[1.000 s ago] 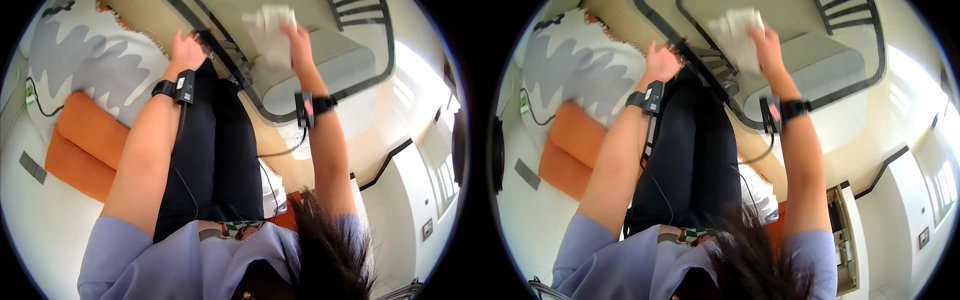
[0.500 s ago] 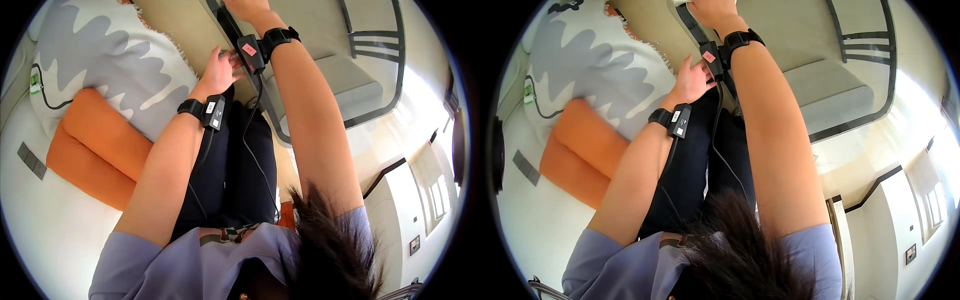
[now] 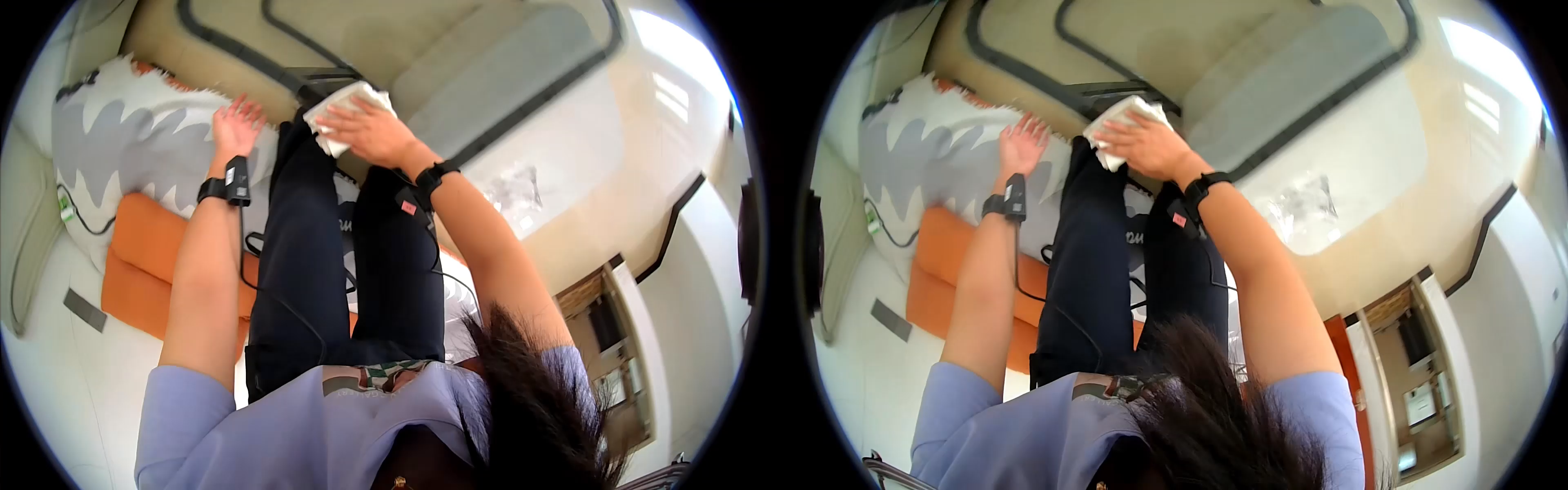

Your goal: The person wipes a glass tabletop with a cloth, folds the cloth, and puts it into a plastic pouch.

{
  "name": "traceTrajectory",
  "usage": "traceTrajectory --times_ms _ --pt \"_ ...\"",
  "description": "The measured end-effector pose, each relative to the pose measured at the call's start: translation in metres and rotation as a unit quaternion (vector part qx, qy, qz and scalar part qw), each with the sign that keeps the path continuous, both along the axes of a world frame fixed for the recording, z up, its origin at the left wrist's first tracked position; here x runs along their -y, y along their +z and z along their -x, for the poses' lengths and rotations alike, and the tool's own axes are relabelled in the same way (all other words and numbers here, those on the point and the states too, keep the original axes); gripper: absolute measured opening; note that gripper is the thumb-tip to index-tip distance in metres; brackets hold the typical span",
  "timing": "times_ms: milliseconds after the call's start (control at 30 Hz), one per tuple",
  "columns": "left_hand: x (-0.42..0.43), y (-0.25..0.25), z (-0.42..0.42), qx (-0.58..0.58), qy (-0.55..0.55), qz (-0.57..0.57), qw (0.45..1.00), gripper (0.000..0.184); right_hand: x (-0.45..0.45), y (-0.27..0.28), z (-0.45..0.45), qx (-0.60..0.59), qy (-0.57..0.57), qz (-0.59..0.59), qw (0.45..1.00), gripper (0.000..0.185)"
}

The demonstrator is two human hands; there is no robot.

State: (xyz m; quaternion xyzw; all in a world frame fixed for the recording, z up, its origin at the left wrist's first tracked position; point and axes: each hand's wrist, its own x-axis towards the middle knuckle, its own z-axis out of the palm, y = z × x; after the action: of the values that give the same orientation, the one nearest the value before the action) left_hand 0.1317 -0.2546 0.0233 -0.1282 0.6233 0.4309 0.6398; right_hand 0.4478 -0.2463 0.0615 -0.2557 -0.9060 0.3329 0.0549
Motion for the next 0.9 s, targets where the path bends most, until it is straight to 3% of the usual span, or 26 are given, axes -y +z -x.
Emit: traceTrajectory --times_ms 167,300,367,433,500,567,633,700,733,800,900 --pt "0.014 -0.005 -0.044 -0.271 -0.015 0.056 0.961 0.033 0.107 0.002 -0.102 -0.029 -0.087 0.101 0.991 0.049" --pt "0.03 0.012 -0.127 -0.405 -0.099 -0.031 0.908 0.017 0.192 0.007 -0.17 -0.022 -0.168 0.161 0.972 0.045" --pt "0.044 0.024 -0.184 -0.475 -0.236 -0.183 0.828 0.014 0.256 -0.013 -0.207 -0.036 -0.258 0.212 0.942 0.042" --pt "0.053 0.039 -0.244 -0.47 -0.396 -0.249 0.749 0.014 0.3 0.001 -0.246 0.035 -0.388 0.317 0.865 0.035" --pt "0.063 0.07 -0.312 -0.463 -0.547 -0.313 0.623 0.013 0.359 -0.007 -0.271 0.068 -0.534 0.359 0.762 0.029" --pt "0.078 0.078 -0.368 -0.324 -0.653 -0.297 0.617 0.015 0.406 -0.002 -0.299 -0.014 -0.664 0.394 0.635 0.03" --pt "0.093 0.078 -0.418 -0.237 -0.734 -0.281 0.57 0.016 0.458 -0.009 -0.315 -0.148 -0.768 0.42 0.459 0.03" --pt "0.105 0.06 -0.445 -0.208 -0.77 -0.292 0.528 0.02 0.5 -0.016 -0.319 -0.212 -0.827 0.378 0.359 0.031" --pt "0.109 0.048 -0.452 -0.208 -0.8 -0.289 0.483 0.031 0.513 -0.016 -0.313 -0.221 -0.857 0.344 0.314 0.03" --pt "0.115 0.037 -0.468 -0.228 -0.823 -0.244 0.459 0.037 0.541 -0.023 -0.299 -0.254 -0.889 0.32 0.209 0.031" --pt "0.113 0.009 -0.479 -0.247 -0.849 -0.185 0.429 0.051 0.576 -0.032 -0.261 -0.294 -0.879 0.349 0.137 0.034"
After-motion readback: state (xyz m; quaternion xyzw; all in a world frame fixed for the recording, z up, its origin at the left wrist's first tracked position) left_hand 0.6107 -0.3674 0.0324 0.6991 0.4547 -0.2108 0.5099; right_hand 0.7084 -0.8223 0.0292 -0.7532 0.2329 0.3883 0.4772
